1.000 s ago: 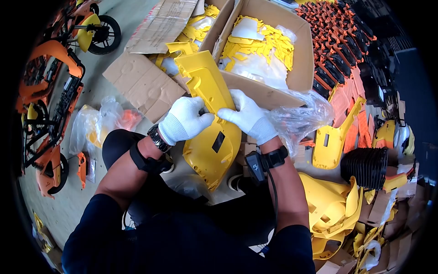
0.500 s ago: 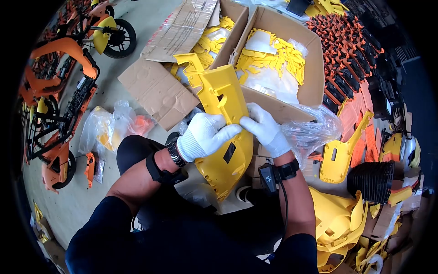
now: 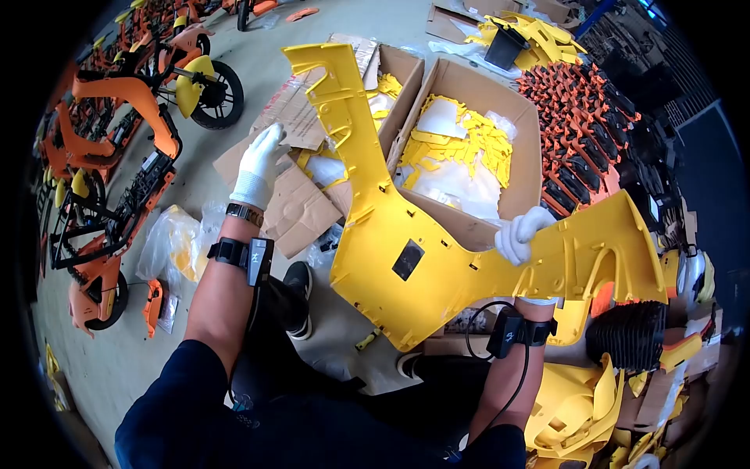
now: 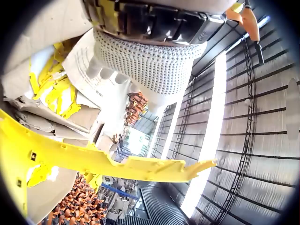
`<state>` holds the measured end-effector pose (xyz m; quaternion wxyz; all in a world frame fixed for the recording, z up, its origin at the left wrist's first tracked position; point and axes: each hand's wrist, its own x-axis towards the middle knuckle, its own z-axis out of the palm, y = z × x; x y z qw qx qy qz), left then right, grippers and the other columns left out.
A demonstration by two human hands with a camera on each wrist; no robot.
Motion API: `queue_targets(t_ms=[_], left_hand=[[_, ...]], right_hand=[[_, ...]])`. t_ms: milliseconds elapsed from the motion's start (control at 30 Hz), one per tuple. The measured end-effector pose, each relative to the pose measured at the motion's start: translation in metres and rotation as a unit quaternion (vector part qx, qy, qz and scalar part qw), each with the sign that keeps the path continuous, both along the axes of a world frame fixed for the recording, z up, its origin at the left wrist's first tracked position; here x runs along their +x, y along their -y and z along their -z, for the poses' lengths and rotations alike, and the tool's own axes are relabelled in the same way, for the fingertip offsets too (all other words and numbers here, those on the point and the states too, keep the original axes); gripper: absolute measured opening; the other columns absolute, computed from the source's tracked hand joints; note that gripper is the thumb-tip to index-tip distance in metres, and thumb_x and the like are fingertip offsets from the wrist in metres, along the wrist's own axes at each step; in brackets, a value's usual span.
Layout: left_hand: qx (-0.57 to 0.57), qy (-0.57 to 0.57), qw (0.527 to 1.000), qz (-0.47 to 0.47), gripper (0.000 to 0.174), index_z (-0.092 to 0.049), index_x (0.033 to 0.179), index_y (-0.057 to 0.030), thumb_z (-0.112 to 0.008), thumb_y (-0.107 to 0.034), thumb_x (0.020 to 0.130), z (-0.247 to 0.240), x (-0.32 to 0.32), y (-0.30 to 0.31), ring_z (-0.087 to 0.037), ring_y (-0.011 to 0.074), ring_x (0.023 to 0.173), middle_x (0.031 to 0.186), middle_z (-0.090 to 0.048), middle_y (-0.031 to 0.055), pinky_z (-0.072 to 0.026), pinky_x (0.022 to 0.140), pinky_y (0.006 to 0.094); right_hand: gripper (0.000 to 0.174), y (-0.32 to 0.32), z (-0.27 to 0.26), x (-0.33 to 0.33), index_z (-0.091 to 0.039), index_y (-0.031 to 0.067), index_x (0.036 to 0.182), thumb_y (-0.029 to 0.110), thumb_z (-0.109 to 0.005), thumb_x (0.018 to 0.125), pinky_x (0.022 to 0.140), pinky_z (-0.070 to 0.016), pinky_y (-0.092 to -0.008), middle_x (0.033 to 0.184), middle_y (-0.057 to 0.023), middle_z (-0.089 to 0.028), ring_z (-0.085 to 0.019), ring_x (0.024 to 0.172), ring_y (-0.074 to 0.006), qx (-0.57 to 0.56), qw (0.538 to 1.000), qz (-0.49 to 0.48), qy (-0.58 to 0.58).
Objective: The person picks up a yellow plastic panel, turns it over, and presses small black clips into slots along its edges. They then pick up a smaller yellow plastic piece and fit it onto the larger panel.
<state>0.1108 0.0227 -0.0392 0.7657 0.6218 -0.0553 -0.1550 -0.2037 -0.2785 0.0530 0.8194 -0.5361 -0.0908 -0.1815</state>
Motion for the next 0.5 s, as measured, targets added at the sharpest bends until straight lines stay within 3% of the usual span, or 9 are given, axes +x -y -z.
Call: queue_targets(t_ms=[100, 167, 200, 233, 267, 333, 433, 500], left_hand=[[-0.089, 0.022, 0.979, 0.184, 0.062, -0.048, 0.147, -0.0045, -0.058, -0.044, 0.1, 0.029, 0.009, 0.007, -0.052, 0.0255, 0.129, 0.145, -0.052, 0.0142, -0.0421, 0.105, 0.0417], [-0.168, 0.013, 0.93, 0.327, 0.067, -0.046, 0.147, -0.0013, -0.059, -0.047, 0.1, 0.018, -0.014, 0.017, -0.055, 0.0224, 0.127, 0.143, -0.054, 0.0126, -0.0425, 0.106, 0.0364], [-0.175, 0.025, 0.901, 0.396, 0.066, -0.045, 0.147, 0.0011, -0.061, -0.042, 0.1, 0.036, -0.011, 0.023, -0.055, 0.0183, 0.125, 0.141, -0.055, 0.0101, -0.0429, 0.106, 0.0339], [-0.114, 0.038, 0.928, 0.354, 0.066, -0.044, 0.147, 0.0029, -0.063, -0.038, 0.099, 0.009, -0.041, 0.03, -0.053, 0.0167, 0.125, 0.139, -0.057, 0.0091, -0.0416, 0.107, 0.0326], [-0.014, 0.102, 0.925, 0.366, 0.066, -0.043, 0.148, 0.0039, -0.062, -0.038, 0.1, -0.005, -0.053, 0.034, -0.051, 0.0176, 0.127, 0.138, -0.057, 0.0101, -0.0395, 0.109, 0.0318], [0.05, 0.123, 0.921, 0.367, 0.07, -0.046, 0.145, 0.0036, -0.064, -0.043, 0.097, 0.002, -0.058, 0.042, -0.053, 0.0189, 0.124, 0.135, -0.06, 0.0113, -0.0407, 0.106, 0.0318], [0.185, 0.041, 0.921, 0.341, 0.063, -0.063, 0.13, 0.0029, -0.068, -0.048, 0.093, -0.003, -0.007, 0.042, -0.066, 0.0213, 0.1, 0.118, -0.069, 0.0102, -0.0515, 0.091, 0.0358], [0.286, 0.143, 0.91, 0.262, 0.053, -0.073, 0.109, 0.0023, -0.072, -0.047, 0.088, 0.027, 0.052, 0.044, -0.07, 0.0271, 0.086, 0.097, -0.075, 0.0135, -0.0548, 0.083, 0.0385]], right_hand=[[0.048, 0.006, -0.008, -0.004, -0.057, 0.0033, 0.09, 0.048, -0.046, 0.105, 0.054, -0.0344, -0.0285, 0.06, 0.0007, -0.046, -0.041, 0.052, -0.0113, 0.046, 0.998, -0.005, 0.038], [0.051, 0.022, 0.005, -0.003, -0.057, 0.0032, 0.09, 0.049, -0.043, 0.105, 0.055, -0.0353, -0.0281, 0.06, 0.0006, -0.047, -0.042, 0.054, -0.0112, 0.07, 0.996, -0.023, 0.042], [0.049, 0.023, 0.01, -0.002, -0.056, 0.0032, 0.09, 0.048, -0.043, 0.105, 0.055, -0.0353, -0.0277, 0.06, 0.0007, -0.046, -0.042, 0.054, -0.0111, 0.083, 0.996, -0.015, 0.035], [0.048, 0.023, 0.013, -0.002, -0.056, 0.0032, 0.091, 0.047, -0.044, 0.105, 0.055, -0.0353, -0.0273, 0.06, 0.0009, -0.046, -0.042, 0.054, -0.0109, 0.096, 0.995, -0.011, 0.025], [0.046, 0.023, 0.014, -0.003, -0.056, 0.003, 0.092, 0.045, -0.045, 0.105, 0.055, -0.0352, -0.027, 0.06, 0.001, -0.045, -0.041, 0.054, -0.0107, 0.101, 0.995, 0.006, 0.013], [0.041, 0.02, 0.017, -0.011, -0.056, 0.0026, 0.094, 0.042, -0.047, 0.105, 0.054, -0.035, -0.0263, 0.06, 0.0012, -0.045, -0.041, 0.053, -0.0102, 0.11, 0.993, 0.037, -0.017], [0.034, 0.033, 0.025, -0.027, -0.055, 0.0025, 0.096, 0.036, -0.051, 0.103, 0.052, -0.0338, -0.0257, 0.061, 0.0016, -0.043, -0.039, 0.051, -0.0096, 0.092, 0.995, 0.021, -0.017], [0.033, 0.038, 0.037, -0.038, -0.054, 0.0029, 0.095, 0.035, -0.052, 0.103, 0.05, -0.0331, -0.0259, 0.061, 0.0018, -0.043, -0.038, 0.05, -0.0095, 0.086, 0.994, 0.038, -0.052]])
